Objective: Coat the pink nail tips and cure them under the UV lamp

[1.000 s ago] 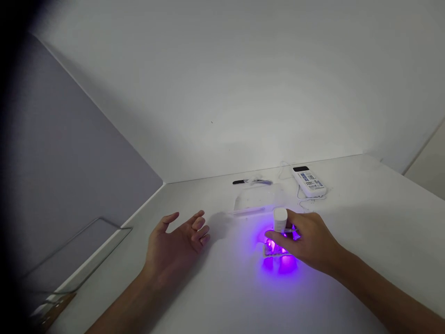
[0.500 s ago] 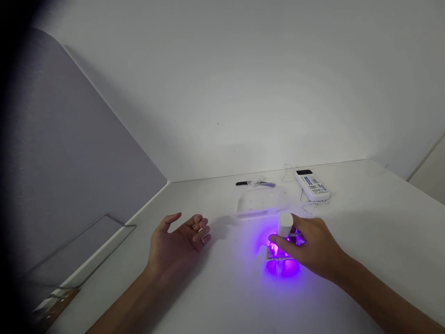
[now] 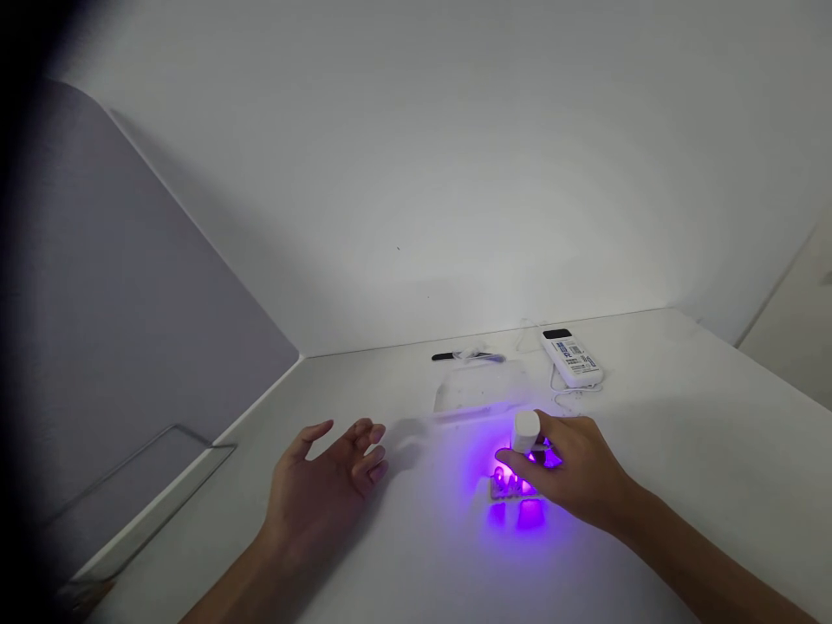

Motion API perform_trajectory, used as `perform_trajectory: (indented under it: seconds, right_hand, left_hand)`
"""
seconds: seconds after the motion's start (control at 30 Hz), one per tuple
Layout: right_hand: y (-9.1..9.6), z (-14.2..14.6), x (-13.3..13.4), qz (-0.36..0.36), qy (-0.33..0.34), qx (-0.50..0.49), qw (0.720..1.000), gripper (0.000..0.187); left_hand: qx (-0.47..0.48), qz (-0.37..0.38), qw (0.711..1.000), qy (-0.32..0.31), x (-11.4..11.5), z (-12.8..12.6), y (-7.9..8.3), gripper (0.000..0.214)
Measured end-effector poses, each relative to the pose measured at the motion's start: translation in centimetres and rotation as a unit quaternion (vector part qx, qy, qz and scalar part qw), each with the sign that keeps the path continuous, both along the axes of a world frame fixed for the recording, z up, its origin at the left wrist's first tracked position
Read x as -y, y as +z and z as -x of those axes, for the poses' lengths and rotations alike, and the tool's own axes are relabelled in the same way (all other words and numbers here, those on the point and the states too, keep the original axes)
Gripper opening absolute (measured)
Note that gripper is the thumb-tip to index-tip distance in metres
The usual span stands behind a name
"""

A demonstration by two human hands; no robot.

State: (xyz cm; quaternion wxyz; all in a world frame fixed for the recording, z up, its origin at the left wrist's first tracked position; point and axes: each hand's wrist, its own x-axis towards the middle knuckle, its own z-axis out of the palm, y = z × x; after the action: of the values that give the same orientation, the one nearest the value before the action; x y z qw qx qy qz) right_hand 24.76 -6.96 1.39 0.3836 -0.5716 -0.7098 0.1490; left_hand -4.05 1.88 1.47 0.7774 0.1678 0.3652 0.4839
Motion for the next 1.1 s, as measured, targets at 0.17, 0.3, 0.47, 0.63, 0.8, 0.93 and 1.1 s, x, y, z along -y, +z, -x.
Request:
perform_trajectory:
  seconds: [0.17, 0.3, 0.47, 0.63, 0.8, 0.93, 1.1]
  right_hand:
    - [0.11, 0.08, 0.08, -0.004, 0.004, -0.002, 1.000, 0.035]
    - [0.27, 0.12, 0.19, 0.001, 0.006, 0.004, 1.000, 0.034]
    - [0.22, 0.18, 0.08, 0.001, 0.000, 0.010, 1.000, 0.036]
    - [0.13, 0.23, 0.12, 0.023, 0.004, 0.015, 1.000, 0.037]
    - [0.04, 0.16, 0.29, 0.045, 0.004, 0.002, 0.999, 0.036]
    - [0.06, 0.11, 0.27, 0.047, 0.010, -0.005, 0.999, 0.037]
    - [0.26, 0.26, 0.22, 0.029, 0.004, 0.004, 1.000, 0.036]
  left_hand:
    - [0.022, -0.005, 1.000, -0.015, 0.00, -0.16, 0.24, 0.015]
    - [0.034, 0.005, 0.999, -0.023, -0.02, -0.22, 0.33, 0.022]
    - [0.047, 0.001, 0.998, -0.032, -0.32, -0.10, 0.03, 0.023]
    - [0.041, 0.003, 0.999, -0.027, -0.28, -0.24, 0.18, 0.025]
    - [0.026, 0.012, 1.000, -0.008, -0.12, -0.39, 0.49, 0.025]
    - [0.024, 0.016, 1.000, -0.005, -0.06, -0.40, 0.49, 0.023]
    - [0.019, 0.017, 1.000, -0.010, 0.04, -0.43, 0.56, 0.020]
